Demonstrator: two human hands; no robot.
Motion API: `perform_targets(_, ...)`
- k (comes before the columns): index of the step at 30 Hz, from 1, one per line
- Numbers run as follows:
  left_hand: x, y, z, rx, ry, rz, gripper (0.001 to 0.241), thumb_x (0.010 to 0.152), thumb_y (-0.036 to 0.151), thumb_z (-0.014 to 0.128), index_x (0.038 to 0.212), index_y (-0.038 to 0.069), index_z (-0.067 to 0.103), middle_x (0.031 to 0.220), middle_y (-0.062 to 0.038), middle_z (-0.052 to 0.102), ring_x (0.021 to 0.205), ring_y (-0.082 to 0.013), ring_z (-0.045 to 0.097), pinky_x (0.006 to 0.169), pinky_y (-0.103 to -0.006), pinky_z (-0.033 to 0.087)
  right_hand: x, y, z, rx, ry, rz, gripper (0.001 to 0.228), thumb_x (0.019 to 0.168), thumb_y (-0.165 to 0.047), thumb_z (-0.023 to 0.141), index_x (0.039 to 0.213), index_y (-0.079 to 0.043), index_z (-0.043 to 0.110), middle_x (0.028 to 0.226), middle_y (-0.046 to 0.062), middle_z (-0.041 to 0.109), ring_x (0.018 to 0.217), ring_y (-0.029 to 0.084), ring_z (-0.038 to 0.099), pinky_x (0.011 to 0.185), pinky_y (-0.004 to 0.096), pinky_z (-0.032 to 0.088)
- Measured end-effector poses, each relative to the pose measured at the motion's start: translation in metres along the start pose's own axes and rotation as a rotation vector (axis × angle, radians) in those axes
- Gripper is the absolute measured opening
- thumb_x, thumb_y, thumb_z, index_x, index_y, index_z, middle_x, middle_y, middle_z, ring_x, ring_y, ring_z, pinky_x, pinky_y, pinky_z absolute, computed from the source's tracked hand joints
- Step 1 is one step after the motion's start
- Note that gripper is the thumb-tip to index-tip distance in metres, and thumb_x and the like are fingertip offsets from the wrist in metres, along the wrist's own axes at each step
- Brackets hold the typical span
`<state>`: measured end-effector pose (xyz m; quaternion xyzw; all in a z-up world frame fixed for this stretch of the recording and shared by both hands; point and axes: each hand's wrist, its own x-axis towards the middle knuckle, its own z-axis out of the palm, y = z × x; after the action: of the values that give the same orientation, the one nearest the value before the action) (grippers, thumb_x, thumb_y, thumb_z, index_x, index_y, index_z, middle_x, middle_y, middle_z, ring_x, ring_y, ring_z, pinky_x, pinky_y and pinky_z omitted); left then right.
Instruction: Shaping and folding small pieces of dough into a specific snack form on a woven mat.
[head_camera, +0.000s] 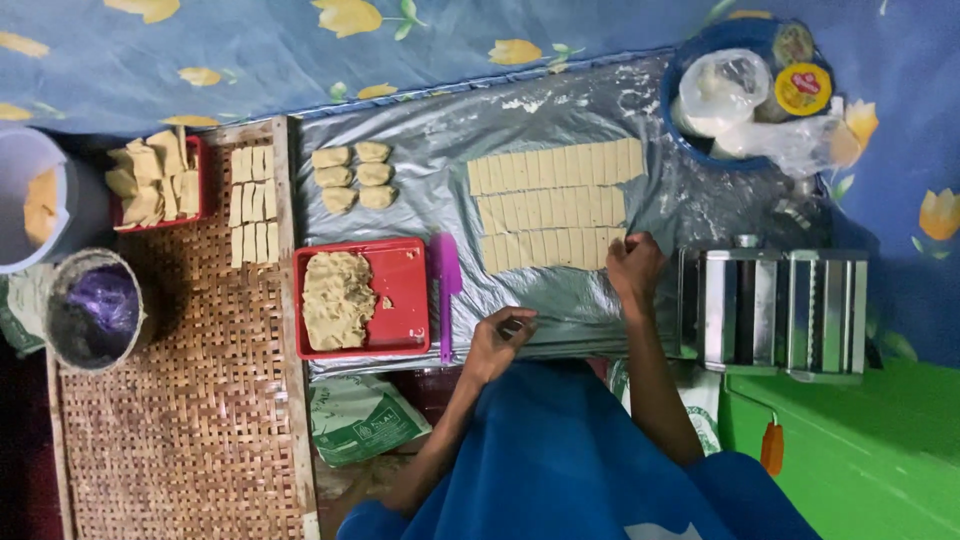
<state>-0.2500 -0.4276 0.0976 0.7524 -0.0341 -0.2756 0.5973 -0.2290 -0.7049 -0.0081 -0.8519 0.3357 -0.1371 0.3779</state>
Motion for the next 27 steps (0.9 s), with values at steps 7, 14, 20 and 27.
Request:
perform_targets(7, -0.003, 0.004, 0.000, 0.005, 0.004, -0.011, 0.025, 0.088, 0.013, 0.076, 0.112, 0.008, 0.079, 0.095, -0.019, 0.077, 0.089, -0.0274, 0.073, 0.073, -0.0380, 0.060, 0.007, 0.016, 0.012, 0.025, -0.009, 0.063, 0.020, 0.088, -0.017, 0.074, 0.092, 0.001, 0.067, 0.076, 0.022, 0.066, 0.082, 0.046, 0.070, 0.069, 0.052, 0.054)
perform_targets(14, -0.013, -0.007, -0.001, 0.021, 0.022, -0.018, 0.023, 0.089, 0.012, 0.074, 0.111, 0.008, 0.079, 0.096, -0.020, 0.076, 0.089, -0.0288, 0.071, 0.074, -0.0387, 0.059, 0.001, 0.021, 0.017, 0.007, 0.010, 0.120, 0.019, 0.090, -0.015, 0.076, 0.096, 0.000, 0.067, 0.082, 0.021, 0.066, 0.087, 0.044, 0.071, 0.069, 0.051, 0.054)
perform_targets(20, -0.020, -0.009, -0.013, -0.025, 0.011, -0.050, 0.024, 0.091, 0.008, 0.071, 0.114, 0.006, 0.078, 0.097, -0.023, 0.076, 0.091, -0.0314, 0.073, 0.074, -0.0401, 0.060, -0.009, 0.011, 0.008, 0.137, 0.087, 0.051, 0.018, 0.088, -0.008, 0.077, 0.090, 0.004, 0.064, 0.073, 0.023, 0.061, 0.079, 0.036, 0.068, 0.065, 0.045, 0.048)
perform_targets(27, -0.017, -0.047, -0.030, -0.353, 0.055, -0.072, 0.026, 0.092, -0.001, 0.063, 0.117, -0.005, 0.073, 0.090, -0.020, 0.073, 0.079, -0.0227, 0.066, 0.073, -0.0364, 0.058, -0.052, -0.083, -0.018, 0.162, -0.102, -0.067, 0.017, 0.092, -0.009, 0.078, 0.101, 0.001, 0.067, 0.082, 0.025, 0.068, 0.086, 0.046, 0.070, 0.071, 0.052, 0.050)
